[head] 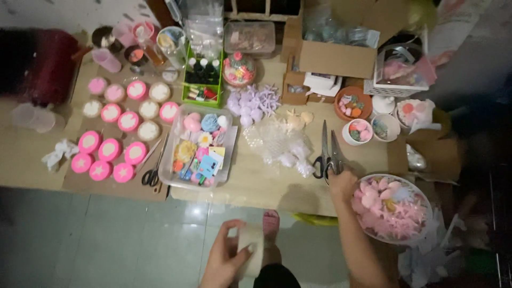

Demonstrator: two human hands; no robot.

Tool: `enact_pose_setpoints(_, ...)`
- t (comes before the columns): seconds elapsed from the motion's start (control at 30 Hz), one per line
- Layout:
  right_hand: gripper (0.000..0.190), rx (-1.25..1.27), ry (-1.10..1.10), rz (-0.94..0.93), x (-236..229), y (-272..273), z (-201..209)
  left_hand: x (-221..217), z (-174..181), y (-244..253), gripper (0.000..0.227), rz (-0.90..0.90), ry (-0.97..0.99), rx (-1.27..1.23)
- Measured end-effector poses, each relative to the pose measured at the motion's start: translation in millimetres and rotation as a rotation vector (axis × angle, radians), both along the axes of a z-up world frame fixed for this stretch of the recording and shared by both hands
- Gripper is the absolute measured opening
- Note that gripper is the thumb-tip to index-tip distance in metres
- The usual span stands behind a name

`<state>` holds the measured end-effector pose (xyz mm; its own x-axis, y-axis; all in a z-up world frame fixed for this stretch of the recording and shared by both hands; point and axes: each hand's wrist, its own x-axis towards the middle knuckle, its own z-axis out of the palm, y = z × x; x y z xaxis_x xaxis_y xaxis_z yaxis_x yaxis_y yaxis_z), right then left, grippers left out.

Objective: Taping and packaging small star-shaped handmade crafts or candles using tape and bubble wrap.

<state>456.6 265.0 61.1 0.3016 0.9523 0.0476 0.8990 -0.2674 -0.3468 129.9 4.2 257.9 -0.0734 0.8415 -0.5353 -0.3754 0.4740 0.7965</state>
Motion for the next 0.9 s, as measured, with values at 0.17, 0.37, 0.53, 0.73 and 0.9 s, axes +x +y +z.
enact_pose_setpoints(0.17,0.043,-0.038,0.053,0.022,-6.0,-1.6,0.4,33.9,86.0,57.6,0.058,-0.036,0.201,-0.128)
enact_pose_setpoints(0.37,0.033,-0.086,0.14,0.08,-13.1,3.7,24.3,44.4,111.4,79.4,0.056,-0.063,0.197,0.079)
enact_pose_setpoints(0.53,0.034,-0.091,0.213,0.105,-16.2,16.8,5.1,49.4,126.9,89.3,0.055,-0.098,0.232,0.121)
enact_pose_setpoints(0.73,0.034,-0.057,1.167,0.484,-67.3,-25.0,145.9,53.9,117.1,94.8,0.054,-0.126,0.287,0.178)
enact_pose_setpoints(0.9,0.04,-0.15,1.15,0.851,-98.4,-60.4,260.9,53.1,131.9,103.6,0.054,-0.187,0.524,0.105)
